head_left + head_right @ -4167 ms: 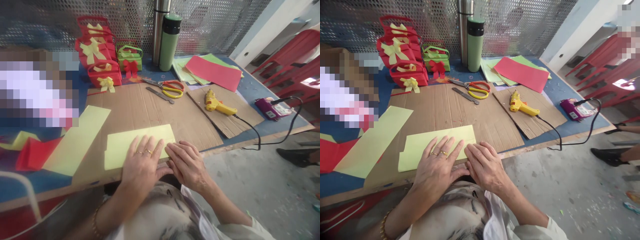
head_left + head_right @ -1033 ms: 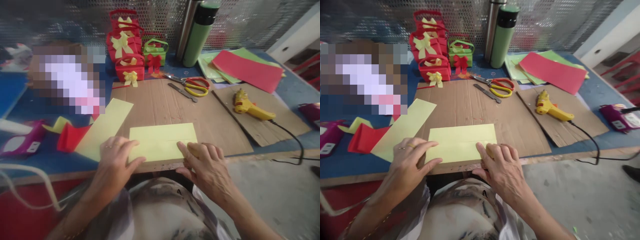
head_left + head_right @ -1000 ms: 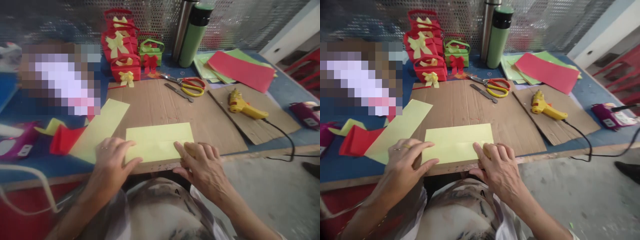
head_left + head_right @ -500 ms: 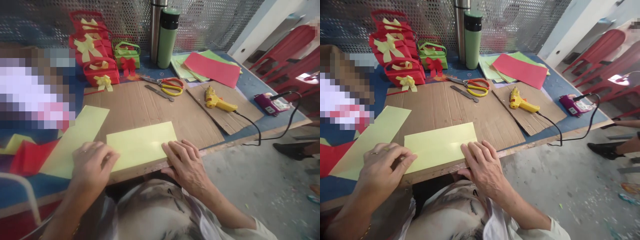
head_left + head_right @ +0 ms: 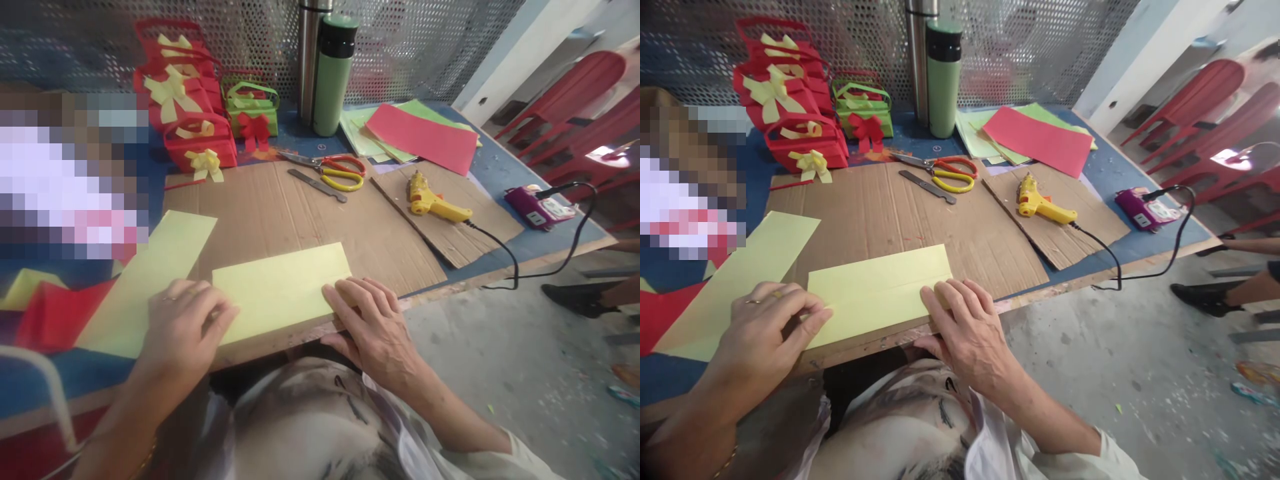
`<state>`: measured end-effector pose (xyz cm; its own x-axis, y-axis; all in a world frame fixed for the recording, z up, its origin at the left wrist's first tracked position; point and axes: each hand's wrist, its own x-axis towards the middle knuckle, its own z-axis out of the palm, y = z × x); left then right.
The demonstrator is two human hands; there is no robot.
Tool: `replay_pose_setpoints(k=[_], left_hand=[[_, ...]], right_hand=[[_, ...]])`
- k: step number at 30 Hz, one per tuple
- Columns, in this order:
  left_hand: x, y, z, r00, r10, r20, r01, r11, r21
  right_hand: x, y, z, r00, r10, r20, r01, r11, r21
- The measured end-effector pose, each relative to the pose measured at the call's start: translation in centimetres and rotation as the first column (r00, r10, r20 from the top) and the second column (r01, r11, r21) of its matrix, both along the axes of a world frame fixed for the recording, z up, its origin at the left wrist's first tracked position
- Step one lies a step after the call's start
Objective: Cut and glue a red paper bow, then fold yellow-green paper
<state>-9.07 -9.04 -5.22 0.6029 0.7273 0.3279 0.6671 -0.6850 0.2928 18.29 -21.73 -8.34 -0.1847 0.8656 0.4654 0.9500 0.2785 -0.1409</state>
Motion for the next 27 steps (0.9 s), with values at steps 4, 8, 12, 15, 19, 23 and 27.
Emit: replay_pose_setpoints(k=[4,8,12,15,19,23,27], left_hand=[[0.1,-0.2,0.3,1.0,0.01,0.007,-0.009,1.0,-0.024],[0.3,-0.3,0.9,0.999,0.036,-0.031,-0.038,0.997,-0.065],[0.5,-0.2,1.1,0.998,0.045,-0.047,-0.05,0.994,-0.093],[0.6,-0.3,1.1,0.997,0.053,-0.055,-0.059,0.992,-0.109],[0.7,-0.5,1.1,0.995,0.064,-0.082,-0.075,0.988,-0.134],[0.8,-0.6,1.1,0.992,0.076,-0.103,-0.089,0.988,-0.123],[0.7,-0.6,1.1,0.993,0.055,-0.105,-0.069,0.989,-0.131]], right_hand=[[0.1,0.0,-0.1,1.0,0.023,0.006,-0.023,1.0,-0.003],[0.3,-0.2,-0.3,1.0,0.019,0.017,-0.018,0.999,-0.027],[0.3,-0.4,-0.4,1.0,0.01,0.026,-0.009,0.999,-0.033],[0.3,-0.5,-0.4,1.0,0.01,0.028,-0.009,1.0,-0.03],[0.4,-0.5,-0.3,0.999,0.018,0.035,-0.017,1.0,-0.027],[0.4,-0.6,-0.4,0.999,0.018,0.049,-0.016,0.999,-0.032],[0.4,-0.5,-0.5,0.998,0.02,0.055,-0.019,0.999,-0.025]])
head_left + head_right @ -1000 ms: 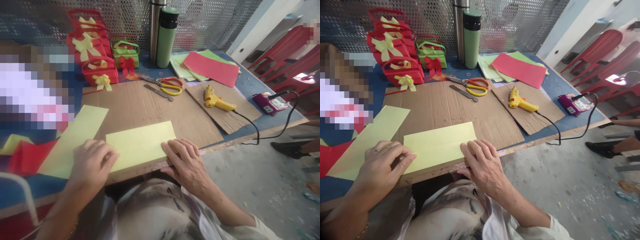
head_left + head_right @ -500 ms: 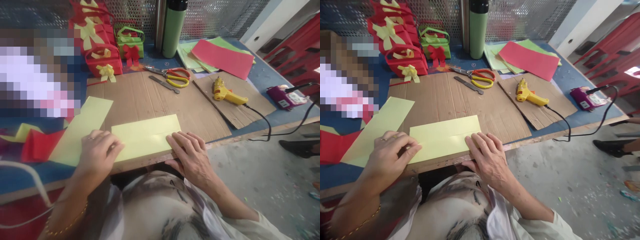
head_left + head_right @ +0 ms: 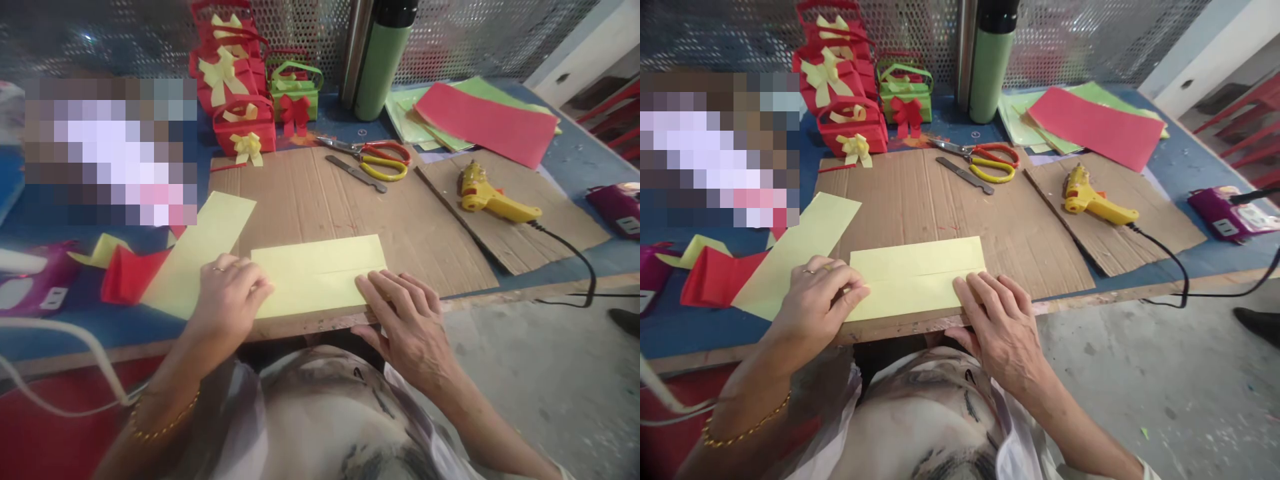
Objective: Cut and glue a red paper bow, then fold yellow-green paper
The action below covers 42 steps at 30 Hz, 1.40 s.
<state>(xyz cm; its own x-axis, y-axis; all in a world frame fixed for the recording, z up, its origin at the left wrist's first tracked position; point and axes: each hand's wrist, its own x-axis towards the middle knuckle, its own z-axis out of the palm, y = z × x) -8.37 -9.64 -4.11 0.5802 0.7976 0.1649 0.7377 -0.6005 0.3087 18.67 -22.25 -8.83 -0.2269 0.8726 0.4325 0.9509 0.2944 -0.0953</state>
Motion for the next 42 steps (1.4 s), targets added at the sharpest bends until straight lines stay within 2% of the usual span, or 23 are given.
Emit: replay_pose_setpoints(k=[5,15,29,33,42], left_hand=[[-0.2,0.3,-0.3,0.999,-0.018,0.041,0.018,1.0,0.006],[-1.3,1.1,-2.0,0.993,-0.077,0.092,0.071,0.995,0.066],[-0.3,0.7,-0.4,0.997,-0.042,0.071,0.048,0.994,-0.095],[0.1,0.3,0.0,0.996,0.009,0.086,0.002,0.992,-0.123],[0.3,-1.0,-0.1,0.984,0.129,0.121,-0.109,0.981,-0.163]], right_hand=[[-0.2,0.1,0.0,1.0,-0.013,-0.008,0.013,1.0,0.012],[-0.2,0.1,0.0,0.999,-0.016,-0.03,0.017,1.0,0.007],[-0.2,0.2,0.2,0.999,-0.004,-0.039,0.005,1.0,0.027],[-0.1,0.0,-0.2,0.999,0.009,-0.037,-0.007,0.998,0.058],[0.4,0.1,-0.5,0.998,0.06,-0.005,-0.059,0.995,0.084]])
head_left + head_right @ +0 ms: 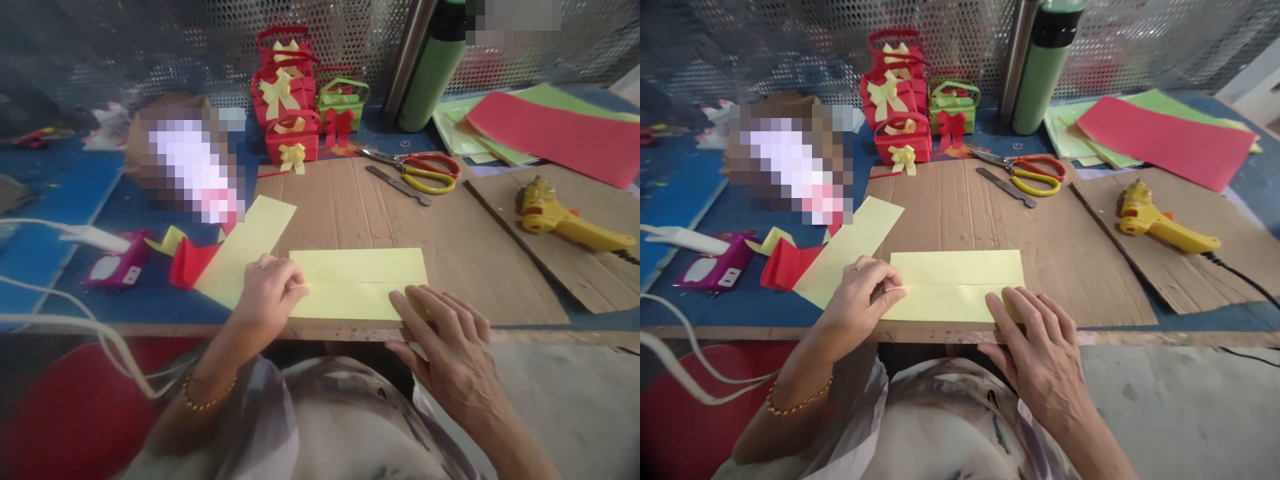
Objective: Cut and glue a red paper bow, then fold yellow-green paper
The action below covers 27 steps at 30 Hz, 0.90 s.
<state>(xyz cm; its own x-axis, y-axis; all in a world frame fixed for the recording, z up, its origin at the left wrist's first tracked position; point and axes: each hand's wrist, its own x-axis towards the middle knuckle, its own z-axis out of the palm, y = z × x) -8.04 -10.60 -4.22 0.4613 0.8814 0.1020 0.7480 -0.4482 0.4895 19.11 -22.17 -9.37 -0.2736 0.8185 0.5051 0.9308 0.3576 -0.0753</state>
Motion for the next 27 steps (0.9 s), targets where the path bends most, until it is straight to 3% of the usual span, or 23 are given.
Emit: replay_pose_setpoints(k=[4,8,15,23,27], left_hand=[[0.0,-0.4,-0.1,0.999,0.029,-0.018,-0.029,0.999,0.031],[-0.2,-1.0,-0.7,0.991,0.064,-0.116,-0.045,0.986,0.162],[0.5,-2.7,-1.2,0.973,0.146,-0.181,-0.037,0.866,0.498],[0.7,-4.0,0.0,0.925,-0.026,-0.379,0.233,0.826,0.513],[0.8,-6.1,-0.4,0.893,0.059,-0.446,0.257,0.746,0.614]], right_hand=[[0.0,0.1,0.1,1.0,0.008,0.008,-0.008,1.0,0.016],[0.0,0.0,0.1,1.0,0.007,0.003,-0.007,1.0,0.011],[0.0,0.1,0.2,1.0,0.009,0.003,-0.009,1.0,0.018],[0.0,0.1,0.1,1.0,0.004,0.018,-0.005,1.0,0.029],[0.0,0.1,0.1,1.0,0.002,0.018,-0.002,0.999,0.034]])
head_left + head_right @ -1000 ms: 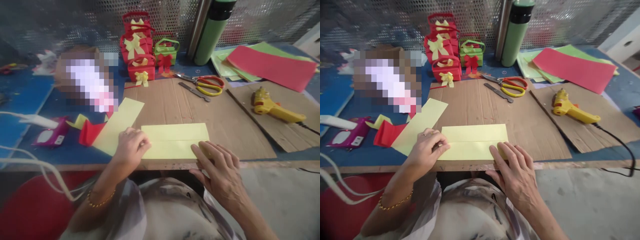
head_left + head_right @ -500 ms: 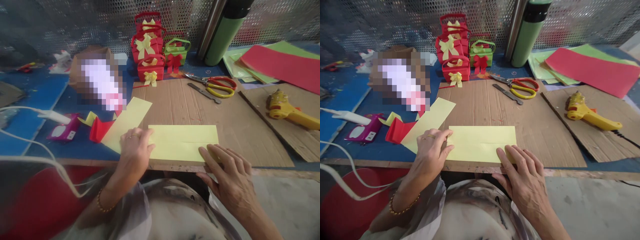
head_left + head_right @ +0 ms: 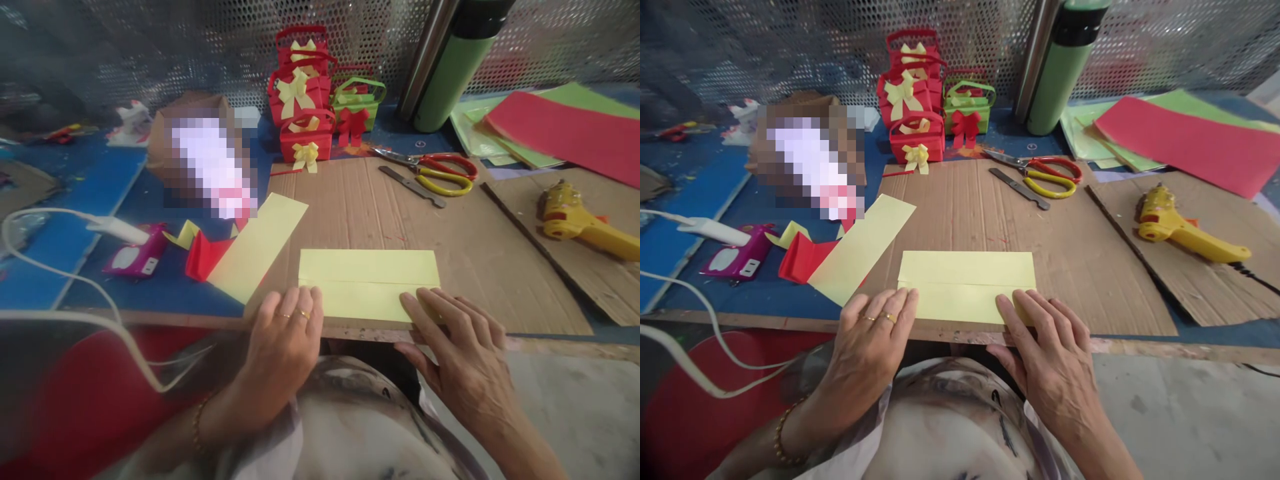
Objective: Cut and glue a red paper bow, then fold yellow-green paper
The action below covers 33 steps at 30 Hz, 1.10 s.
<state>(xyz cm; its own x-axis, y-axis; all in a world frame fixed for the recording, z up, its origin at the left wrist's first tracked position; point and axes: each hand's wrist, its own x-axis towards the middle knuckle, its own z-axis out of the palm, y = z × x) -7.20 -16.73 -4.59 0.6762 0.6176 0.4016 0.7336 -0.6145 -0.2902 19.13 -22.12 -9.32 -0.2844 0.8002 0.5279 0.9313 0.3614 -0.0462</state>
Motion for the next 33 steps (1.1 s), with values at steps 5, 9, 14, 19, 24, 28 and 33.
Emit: replay_pose_setpoints(k=[5,9,14,19,24,28,33], left_hand=[[-0.1,-1.9,-1.4,0.995,0.082,0.049,-0.082,0.997,0.004],[-0.2,-2.5,-2.5,0.991,0.114,0.063,-0.114,0.993,-0.002],[0.1,-3.3,-3.6,0.984,0.161,0.081,-0.163,0.986,0.021],[-0.1,-3.5,-3.9,0.986,0.152,0.072,-0.154,0.988,0.015],[0.0,-3.4,-4.1,0.978,0.17,0.119,-0.173,0.985,0.013],[0.2,-3.5,-4.0,0.978,0.177,0.114,-0.177,0.984,-0.009],[0.2,-3.6,-3.5,0.981,0.167,0.094,-0.164,0.986,-0.042]], right_hand=[[0.1,-0.1,-0.2,1.0,0.004,-0.001,-0.004,1.0,-0.006],[0.2,-0.1,-0.1,1.0,0.008,0.007,-0.007,1.0,-0.015],[0.1,-0.1,0.0,1.0,0.012,0.017,-0.011,1.0,-0.012],[0.1,-0.1,0.0,1.0,0.013,0.019,-0.013,1.0,-0.001],[0.0,-0.1,0.2,1.0,0.002,0.016,-0.001,1.0,-0.005],[0.0,-0.1,0.2,1.0,0.003,0.019,-0.003,1.0,-0.002],[0.1,-0.1,0.2,0.999,0.01,0.031,-0.01,1.0,-0.011]])
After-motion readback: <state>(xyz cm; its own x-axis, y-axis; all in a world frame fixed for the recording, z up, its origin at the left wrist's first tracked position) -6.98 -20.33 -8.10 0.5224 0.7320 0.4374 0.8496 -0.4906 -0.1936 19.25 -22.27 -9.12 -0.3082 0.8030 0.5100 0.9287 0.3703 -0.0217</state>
